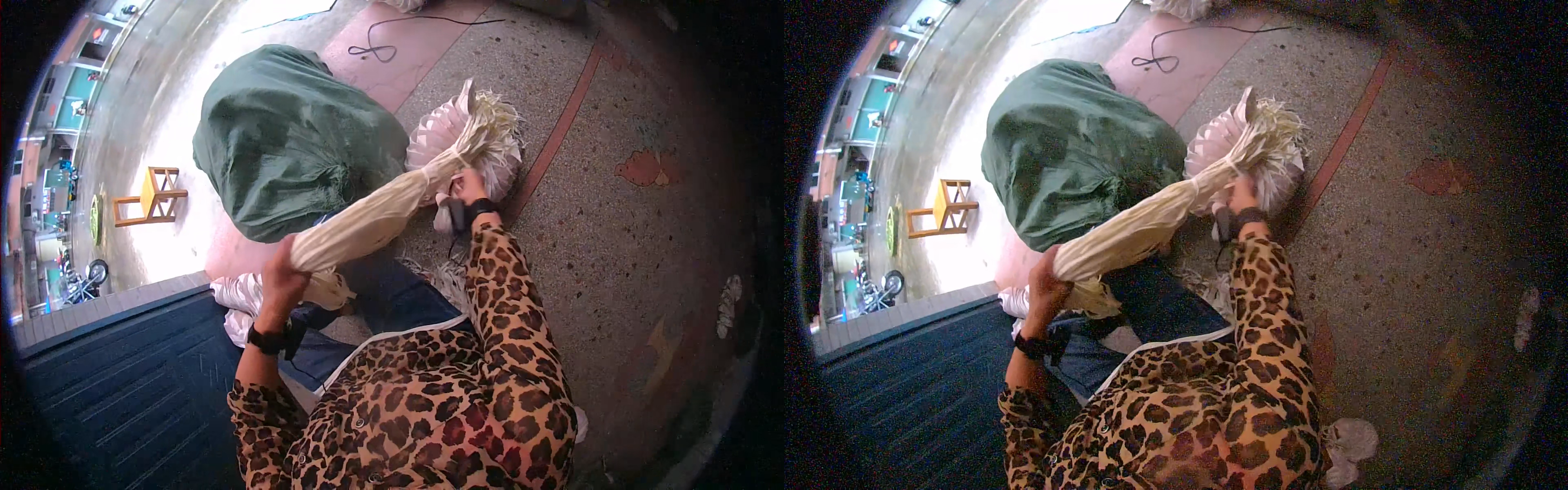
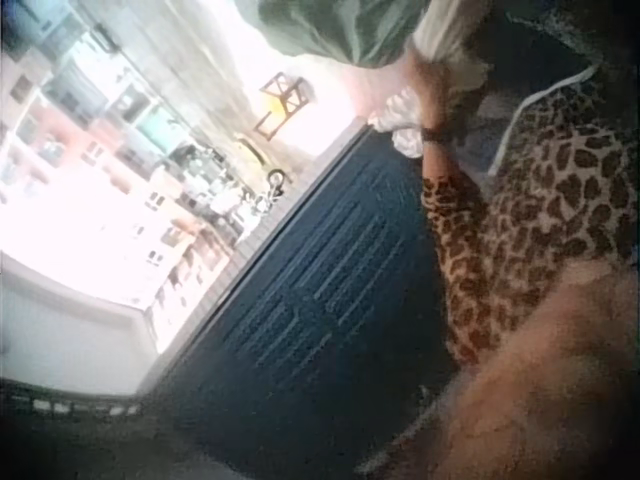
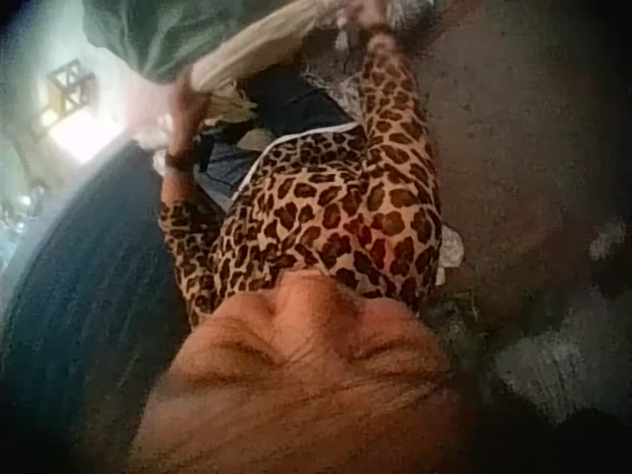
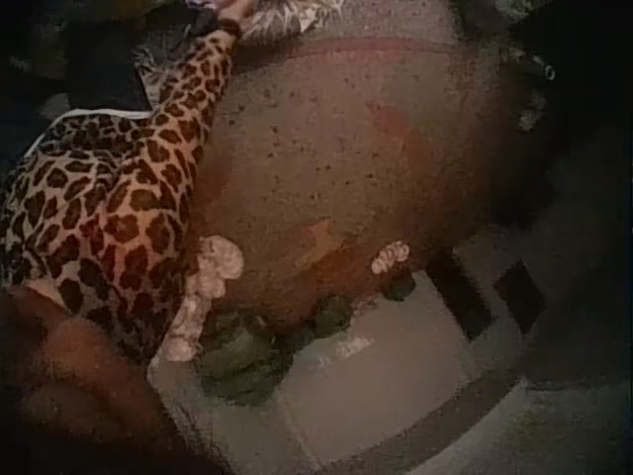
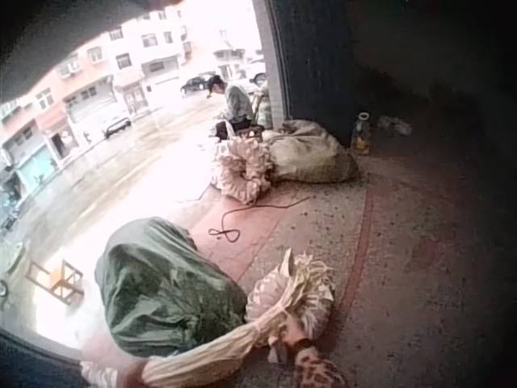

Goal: Gathering and lacing white shoe components as part of an assembly process.

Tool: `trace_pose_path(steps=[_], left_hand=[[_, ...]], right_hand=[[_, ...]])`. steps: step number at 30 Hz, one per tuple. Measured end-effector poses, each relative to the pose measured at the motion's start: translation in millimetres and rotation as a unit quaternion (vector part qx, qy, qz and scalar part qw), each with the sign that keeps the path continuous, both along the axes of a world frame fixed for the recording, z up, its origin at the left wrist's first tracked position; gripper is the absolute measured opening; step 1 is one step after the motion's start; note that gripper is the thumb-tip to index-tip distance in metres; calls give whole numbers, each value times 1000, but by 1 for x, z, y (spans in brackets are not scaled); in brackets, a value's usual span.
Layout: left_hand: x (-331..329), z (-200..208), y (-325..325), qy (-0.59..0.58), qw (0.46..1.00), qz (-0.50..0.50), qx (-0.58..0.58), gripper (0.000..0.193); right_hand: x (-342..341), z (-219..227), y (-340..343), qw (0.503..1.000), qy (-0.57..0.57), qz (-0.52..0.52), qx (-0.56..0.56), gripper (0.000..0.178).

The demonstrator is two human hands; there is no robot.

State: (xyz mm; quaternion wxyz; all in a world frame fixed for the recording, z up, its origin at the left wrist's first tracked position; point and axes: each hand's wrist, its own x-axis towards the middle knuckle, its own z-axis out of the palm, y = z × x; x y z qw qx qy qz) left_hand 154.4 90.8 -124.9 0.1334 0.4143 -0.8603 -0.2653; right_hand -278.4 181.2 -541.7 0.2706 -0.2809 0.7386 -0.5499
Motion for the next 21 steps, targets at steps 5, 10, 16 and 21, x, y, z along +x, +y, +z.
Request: trace_pose_path(steps=[5, 10, 16, 21], left_hand=[[42, 1, 6, -15, 996, 50, 75, 34], [35, -12, -17, 20, 989, 14, 149, 31], [57, -21, -20, 11, 990, 47, 130, 36], [28, 16, -9, 42, 985, 22, 166, 40]], right_hand=[[-46, 97, 28, 724, -610, -147, -287, 17], [-183, 175, 130, 745, -508, -84, -425, 25], [-188, 281, 139, 864, -379, -198, -265, 28], [-169, 252, 190, 957, -157, -229, 82, 25]])
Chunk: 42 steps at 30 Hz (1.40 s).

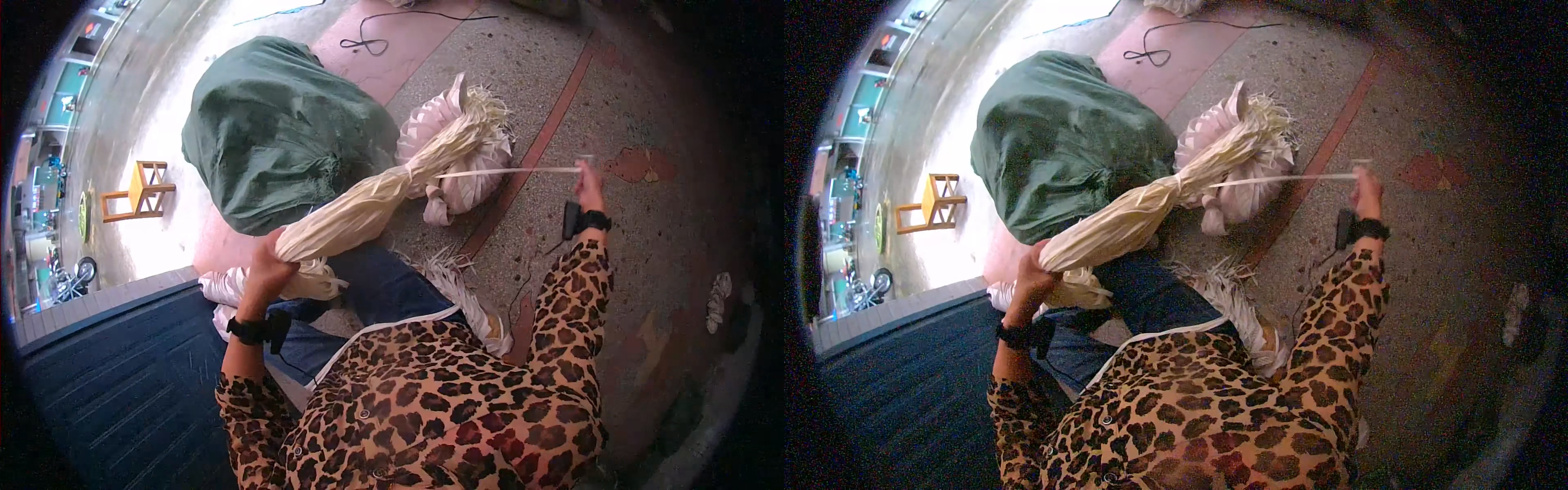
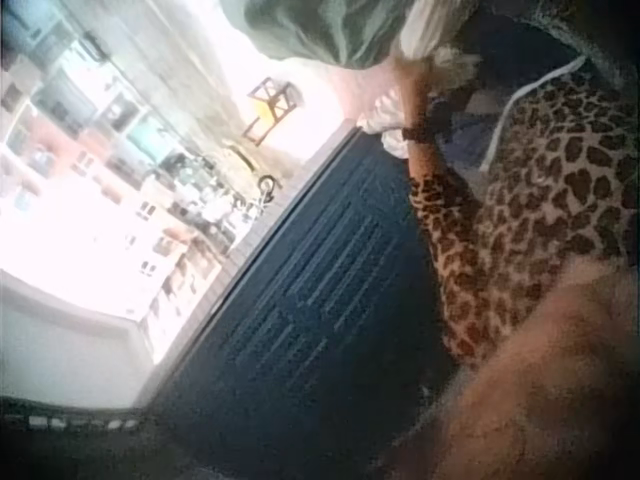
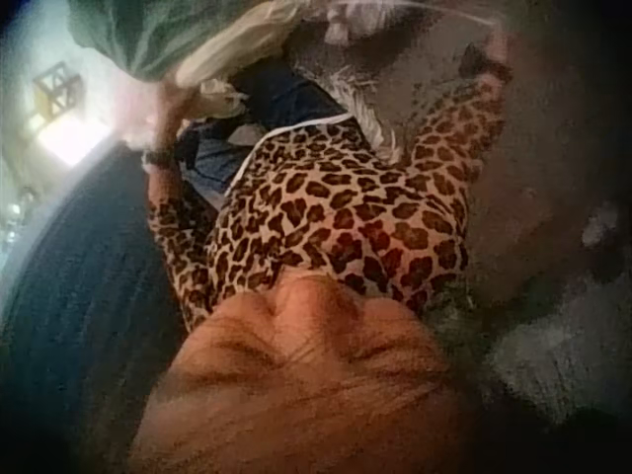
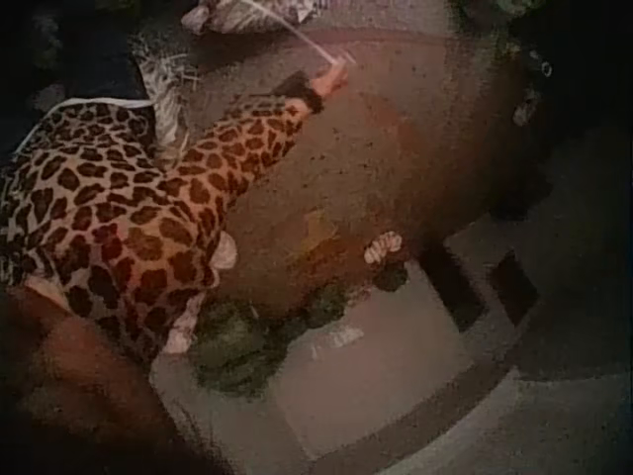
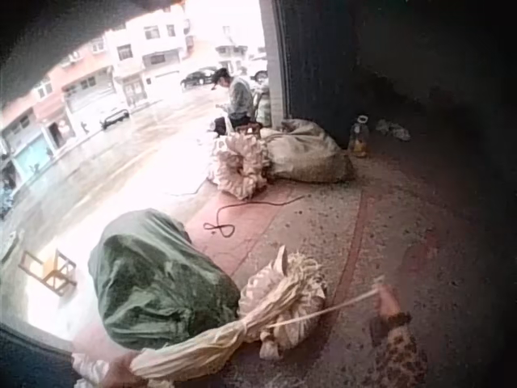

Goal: Gathering and lacing white shoe components as part of an assembly process.

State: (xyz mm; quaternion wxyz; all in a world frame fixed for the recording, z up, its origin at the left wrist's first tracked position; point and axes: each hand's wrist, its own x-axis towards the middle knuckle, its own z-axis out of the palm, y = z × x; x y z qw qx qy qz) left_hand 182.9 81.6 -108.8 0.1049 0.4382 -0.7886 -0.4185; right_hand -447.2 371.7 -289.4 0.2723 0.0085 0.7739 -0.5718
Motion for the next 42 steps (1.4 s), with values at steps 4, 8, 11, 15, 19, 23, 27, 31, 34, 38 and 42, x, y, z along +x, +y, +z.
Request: trace_pose_path(steps=[4, 8, 11, 15, 19, 23, 27, 31, 34, 38, 42], left_hand=[[-13, 5, 8, 53, 998, -26, -24, 39], [-27, 27, 24, 6, 992, -43, -116, 38], [-29, 30, 34, -21, 985, -62, -159, 39], [-23, 31, 45, -43, 981, -73, -173, 41], [-23, 31, 46, -60, 984, -73, -153, 44], [-23, 23, 37, -32, 991, -44, -126, 41], [4, -4, 15, -13, 999, 37, 6, 31], [21, -21, 3, -47, 979, 124, 156, 37], [15, -17, -5, -52, 973, 111, 198, 38], [19, -20, -11, -47, 970, 96, 218, 38], [29, -22, -9, -44, 976, 96, 191, 38]], right_hand=[[56, -100, 17, 954, -162, 211, 140, 37], [151, -158, -39, 740, 328, 457, 367, 39], [183, -126, -145, 906, 189, 365, 103, 35], [226, -68, -224, 899, 228, 374, 15, 30], [234, -59, -251, 830, 191, 505, 139, 30], [214, -77, -250, 874, 4, 486, 24, 18], [182, -52, -229, 857, -319, 235, -330, 3], [160, 36, -190, 794, -335, 68, -503, 9], [129, 75, -149, 730, -298, 80, -610, 10], [66, 98, -79, 754, -216, 53, -618, 12], [7, 90, 14, 852, -100, -9, -514, 15]])
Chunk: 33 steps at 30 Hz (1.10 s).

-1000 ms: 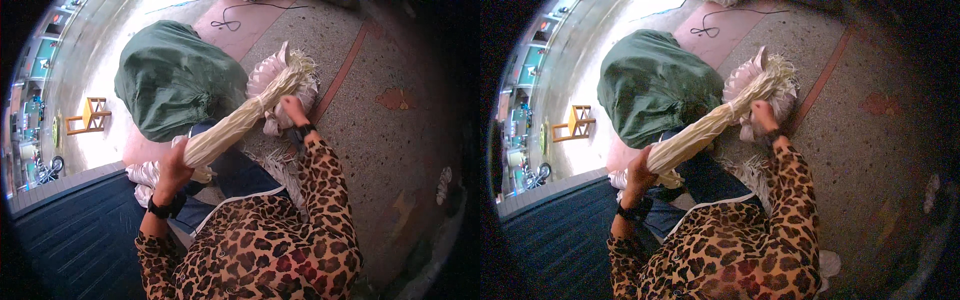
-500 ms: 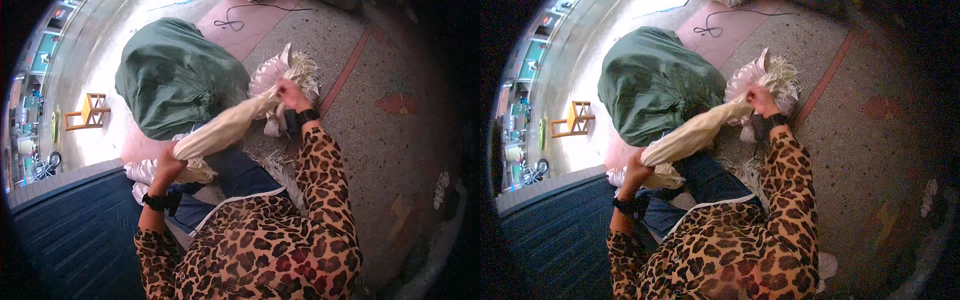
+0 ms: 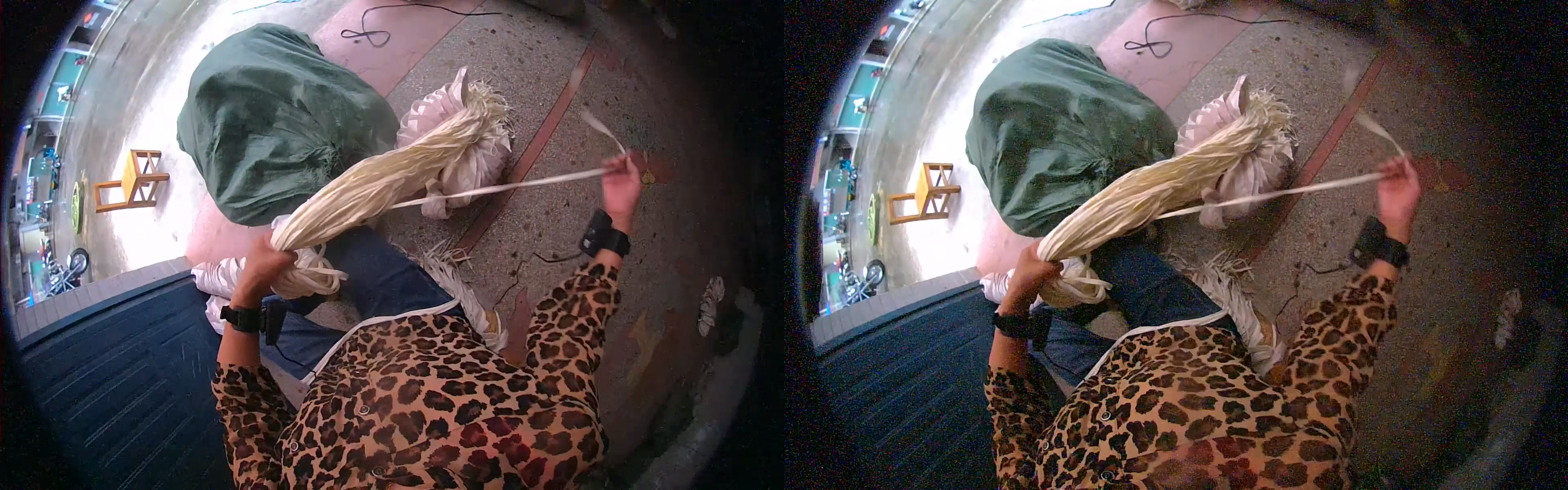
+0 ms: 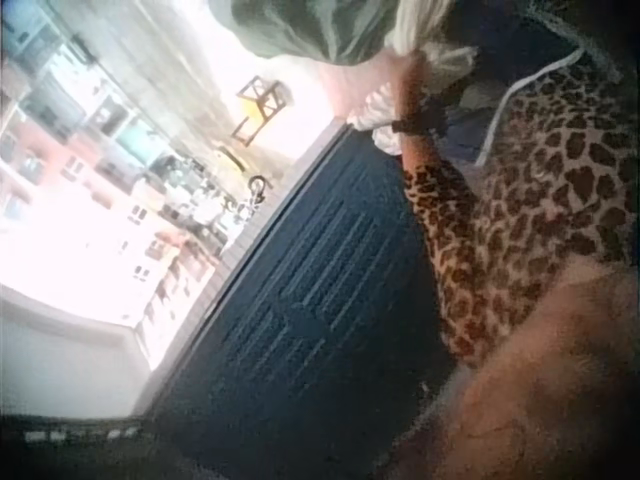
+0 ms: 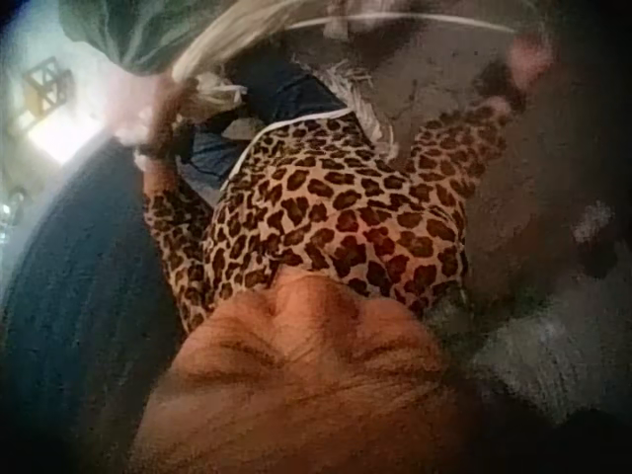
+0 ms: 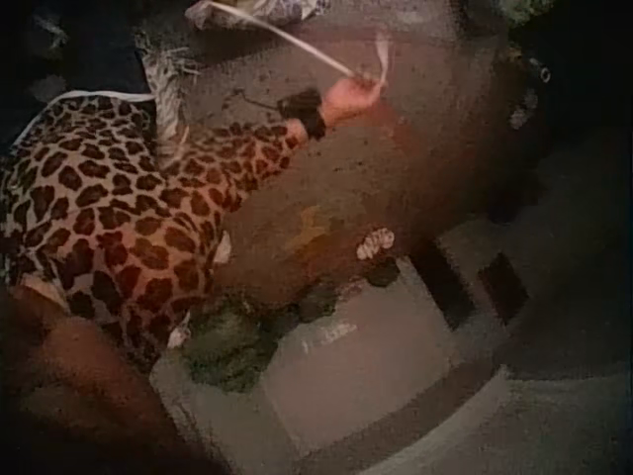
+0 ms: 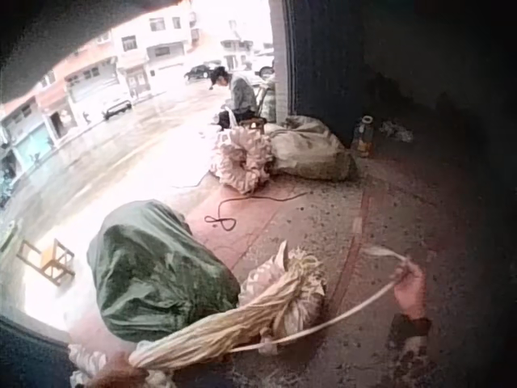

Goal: Gathering and lacing white shoe components as part of an assembly process.

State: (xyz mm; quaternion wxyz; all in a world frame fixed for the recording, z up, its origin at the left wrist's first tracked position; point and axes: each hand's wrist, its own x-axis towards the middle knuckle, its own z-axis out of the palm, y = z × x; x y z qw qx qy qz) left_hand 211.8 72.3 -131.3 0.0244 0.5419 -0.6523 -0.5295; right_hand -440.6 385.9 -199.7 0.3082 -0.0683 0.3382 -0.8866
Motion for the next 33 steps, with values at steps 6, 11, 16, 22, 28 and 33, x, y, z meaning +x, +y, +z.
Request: trace_pose_path(steps=[6, 11, 16, 22, 28, 33], left_hand=[[-3, -1, 5, 19, 994, -62, -90, 39], [-11, 20, 35, -38, 943, -187, -273, 39], [-23, 34, 38, -49, 887, -273, -368, 36], [-24, 46, 45, -58, 916, -236, -318, 38], [-40, 58, 58, 1, 936, -196, -294, 41], [-45, 38, 53, 17, 938, -213, -274, 46]], right_hand=[[-35, -90, 173, 976, -13, -48, 210, 13], [75, -153, 176, 820, -98, 221, 519, 10], [75, -140, 88, 698, 45, 371, 611, 7], [-31, 12, -85, 836, 239, 142, 473, 16], [-69, -62, -152, 727, 396, 50, 559, 35], [80, -266, -136, 479, 614, 202, 594, 18]])
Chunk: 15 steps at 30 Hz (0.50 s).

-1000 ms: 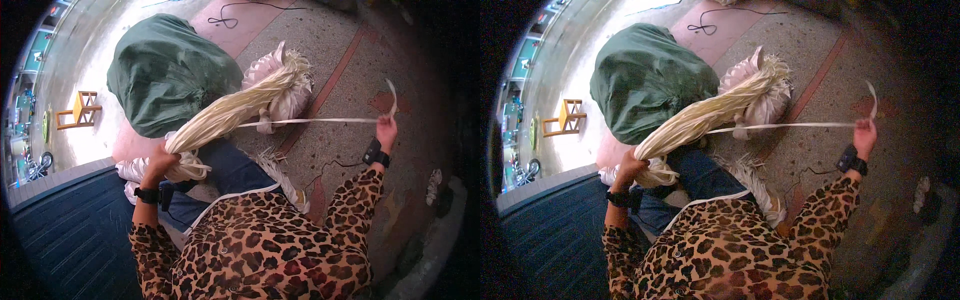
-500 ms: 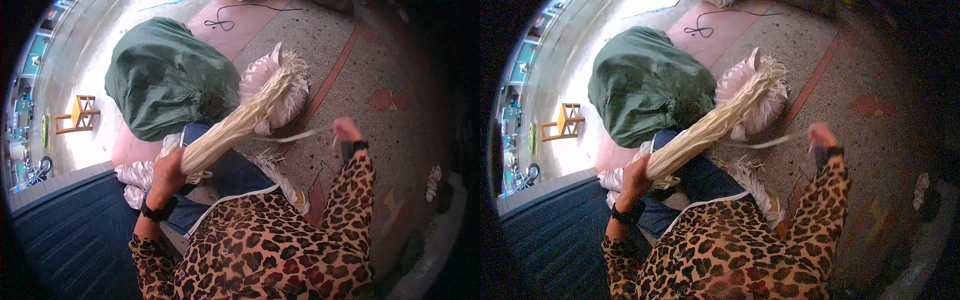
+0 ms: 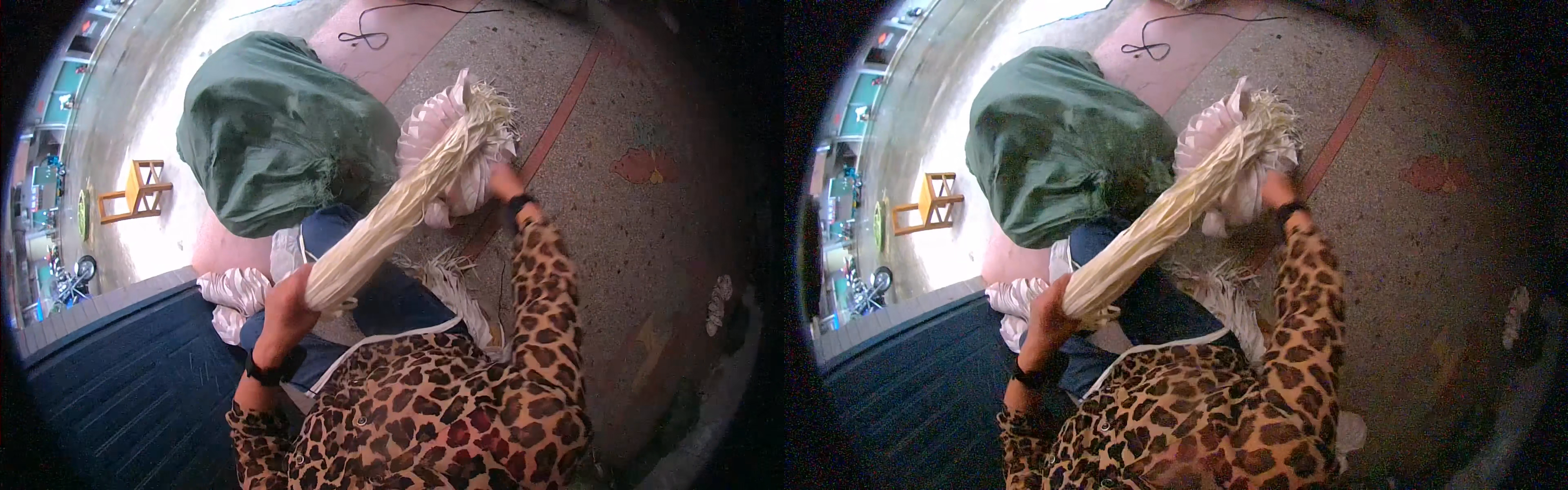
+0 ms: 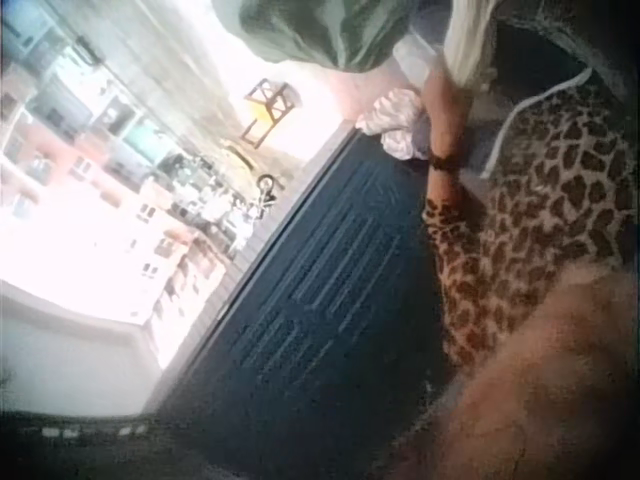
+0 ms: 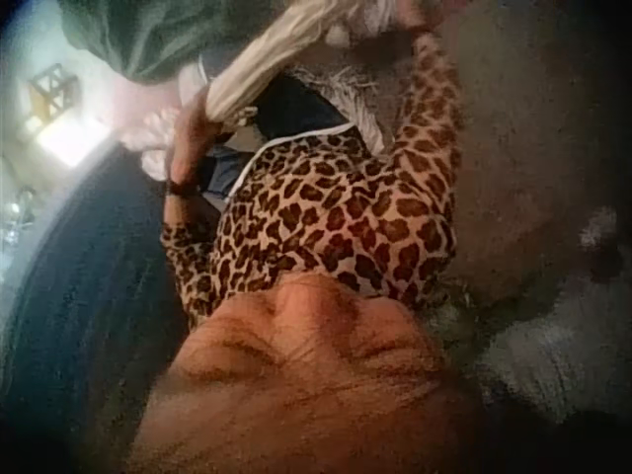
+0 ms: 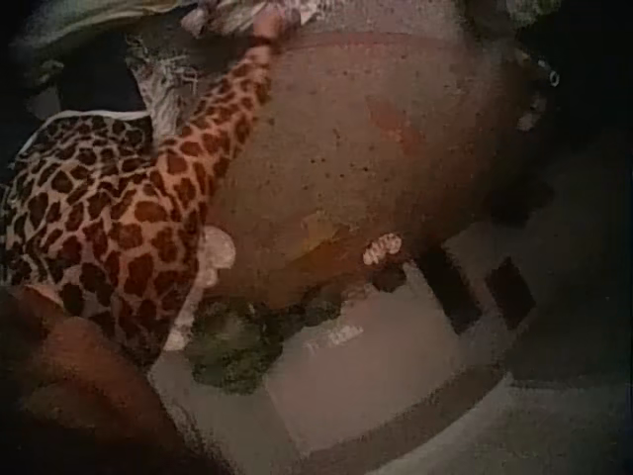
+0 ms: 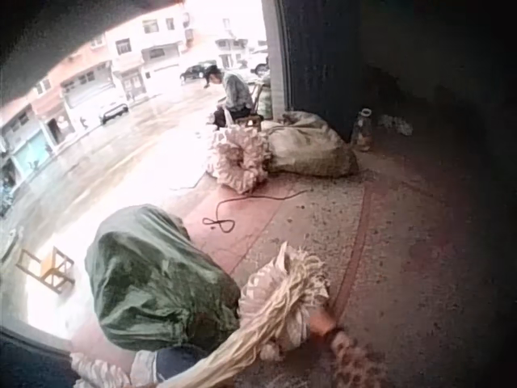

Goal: Gathering and lacing white shoe components as part of an assembly process.

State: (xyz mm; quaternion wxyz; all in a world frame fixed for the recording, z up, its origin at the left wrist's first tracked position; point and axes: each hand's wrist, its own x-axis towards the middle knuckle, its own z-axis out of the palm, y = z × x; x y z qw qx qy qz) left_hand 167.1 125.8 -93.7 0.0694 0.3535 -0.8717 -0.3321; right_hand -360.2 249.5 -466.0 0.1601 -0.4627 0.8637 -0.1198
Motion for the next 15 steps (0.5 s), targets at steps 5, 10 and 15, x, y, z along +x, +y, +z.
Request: trace_pose_path(steps=[5, 10, 15], left_hand=[[23, -16, 6, -43, 999, 31, -10, 55], [25, -29, 4, -45, 998, 34, 37, 58], [23, -31, 4, -56, 995, 48, 67, 57]], right_hand=[[138, -50, -17, 998, -26, -56, 7, 38], [101, -67, -38, 924, -47, -340, -169, 46], [56, -72, -70, 938, -125, -322, -13, 69]])
